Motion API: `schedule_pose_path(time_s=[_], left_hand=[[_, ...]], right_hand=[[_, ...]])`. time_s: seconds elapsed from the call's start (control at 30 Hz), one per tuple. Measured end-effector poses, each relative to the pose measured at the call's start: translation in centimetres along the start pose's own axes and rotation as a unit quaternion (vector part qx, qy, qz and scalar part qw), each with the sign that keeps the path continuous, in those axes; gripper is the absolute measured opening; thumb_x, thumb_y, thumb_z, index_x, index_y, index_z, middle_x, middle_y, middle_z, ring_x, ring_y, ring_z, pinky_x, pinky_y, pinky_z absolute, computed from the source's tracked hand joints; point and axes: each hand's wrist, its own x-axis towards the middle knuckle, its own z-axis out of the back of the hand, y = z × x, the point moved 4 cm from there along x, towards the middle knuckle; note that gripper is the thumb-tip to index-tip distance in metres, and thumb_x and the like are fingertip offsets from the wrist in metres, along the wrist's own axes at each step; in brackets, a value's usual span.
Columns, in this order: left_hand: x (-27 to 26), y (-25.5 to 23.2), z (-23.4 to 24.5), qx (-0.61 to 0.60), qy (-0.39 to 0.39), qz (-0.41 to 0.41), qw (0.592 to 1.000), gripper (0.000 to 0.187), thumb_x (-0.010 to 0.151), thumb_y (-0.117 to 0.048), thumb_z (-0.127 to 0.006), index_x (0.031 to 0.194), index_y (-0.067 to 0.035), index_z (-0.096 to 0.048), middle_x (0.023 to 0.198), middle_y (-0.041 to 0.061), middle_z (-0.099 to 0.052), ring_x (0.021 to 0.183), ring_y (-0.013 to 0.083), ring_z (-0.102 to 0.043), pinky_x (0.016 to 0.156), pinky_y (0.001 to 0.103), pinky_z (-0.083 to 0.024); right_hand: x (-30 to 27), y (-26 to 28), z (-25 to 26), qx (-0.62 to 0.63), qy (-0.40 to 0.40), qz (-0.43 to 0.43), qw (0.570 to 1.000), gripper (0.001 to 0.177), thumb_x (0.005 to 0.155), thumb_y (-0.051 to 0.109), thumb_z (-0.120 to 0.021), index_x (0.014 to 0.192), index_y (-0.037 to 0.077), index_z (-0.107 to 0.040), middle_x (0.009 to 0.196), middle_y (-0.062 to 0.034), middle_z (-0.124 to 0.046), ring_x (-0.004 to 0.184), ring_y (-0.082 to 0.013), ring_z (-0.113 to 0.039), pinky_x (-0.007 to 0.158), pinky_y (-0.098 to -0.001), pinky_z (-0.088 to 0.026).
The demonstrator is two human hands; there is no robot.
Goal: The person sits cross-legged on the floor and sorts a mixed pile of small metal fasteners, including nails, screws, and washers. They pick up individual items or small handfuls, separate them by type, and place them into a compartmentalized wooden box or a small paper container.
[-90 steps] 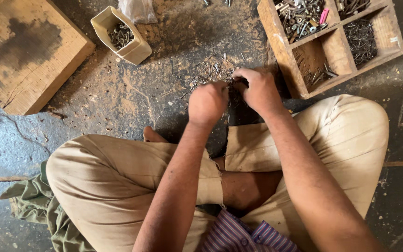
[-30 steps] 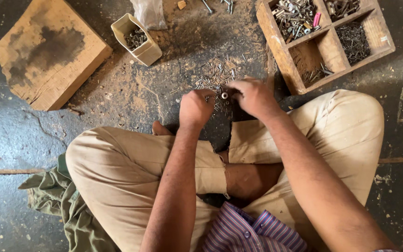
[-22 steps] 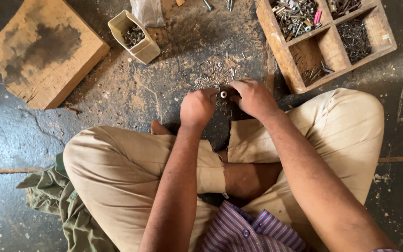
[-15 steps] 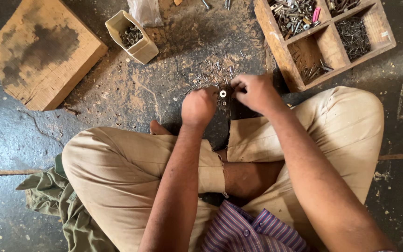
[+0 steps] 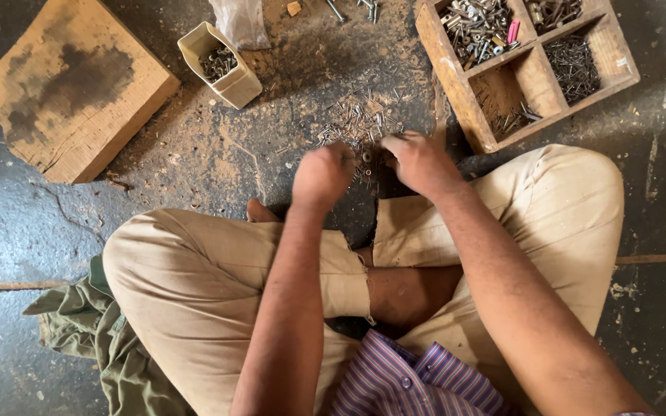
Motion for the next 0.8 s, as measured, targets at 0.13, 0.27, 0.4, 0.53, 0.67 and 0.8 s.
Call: schedule_pose_path(time_s=[0.13, 0.27, 0.4, 0.53, 0.67, 0.8], left_hand=[[0.6, 2.8, 1.5, -0.187, -0.039, 0.069, 0.979, 0.019, 0.090, -0.021, -0.063, 0.091, -0.006, -0.073, 0.077, 0.012, -0.076, 0.068, 0.0210, -0.072, 0.063, 0.035, -0.058], [0.5, 3.3, 1.2, -0.596, 0.041, 0.148, 0.788, 0.015, 0.092, -0.016, -0.046, 0.085, -0.009, -0.057, 0.069, 0.006, -0.056, 0.053, 0.0160, -0.047, 0.042, 0.035, -0.040], [0.7, 2.5, 0.9, -0.597, 0.029, 0.160, 0.786, 0.028, 0.092, -0.019, -0.044, 0.081, -0.005, -0.066, 0.069, 0.009, -0.062, 0.053, 0.0154, -0.053, 0.041, 0.033, -0.043], [1.1, 1.6, 1.2, -0.325, -0.067, 0.104, 0.938, 0.020, 0.089, -0.016, -0.066, 0.095, -0.007, -0.082, 0.092, 0.009, -0.082, 0.079, 0.0145, -0.077, 0.071, 0.027, -0.060], [0.7, 0.6, 0.9, -0.135, -0.063, 0.059, 0.987, 0.019, 0.086, -0.018, -0.070, 0.101, -0.012, -0.081, 0.090, 0.011, -0.079, 0.072, 0.0231, -0.078, 0.068, 0.034, -0.063], [0.7, -0.2, 0.7, -0.059, -0.083, 0.005, 0.995, 0.018, 0.085, -0.017, -0.071, 0.099, -0.012, -0.081, 0.087, 0.017, -0.076, 0.076, 0.0328, -0.075, 0.073, 0.041, -0.061]], right_hand=[[-0.3, -0.4, 0.3, 0.042, -0.032, 0.008, 0.999, 0.030, 0.086, -0.004, -0.071, 0.114, 0.007, -0.071, 0.099, -0.0158, -0.075, 0.087, -0.0262, -0.074, 0.079, -0.0365, -0.060], [0.4, -1.9, 0.6, 0.244, -0.032, -0.028, 0.969, 0.021, 0.084, -0.001, -0.075, 0.103, 0.007, -0.072, 0.098, -0.0105, -0.075, 0.085, -0.0197, -0.073, 0.076, -0.0331, -0.059], [0.4, -3.3, 0.4, 0.655, 0.002, -0.073, 0.752, 0.024, 0.085, -0.008, -0.058, 0.102, 0.001, -0.071, 0.091, -0.0118, -0.069, 0.070, -0.0153, -0.059, 0.060, -0.0312, -0.051], [1.3, -2.4, 0.2, 0.636, -0.043, -0.118, 0.761, 0.017, 0.085, -0.005, -0.061, 0.096, 0.003, -0.071, 0.091, -0.0115, -0.073, 0.070, -0.0134, -0.063, 0.059, -0.0299, -0.052], [2.6, 0.0, 1.0, 0.297, -0.140, -0.010, 0.945, 0.017, 0.089, -0.004, -0.066, 0.099, 0.007, -0.074, 0.100, -0.0055, -0.080, 0.088, -0.0111, -0.075, 0.077, -0.0282, -0.060], [3.1, 0.9, 0.4, 0.233, -0.064, -0.071, 0.968, 0.022, 0.088, -0.001, -0.065, 0.103, 0.012, -0.076, 0.100, -0.0029, -0.080, 0.088, -0.0135, -0.075, 0.075, -0.0285, -0.059]])
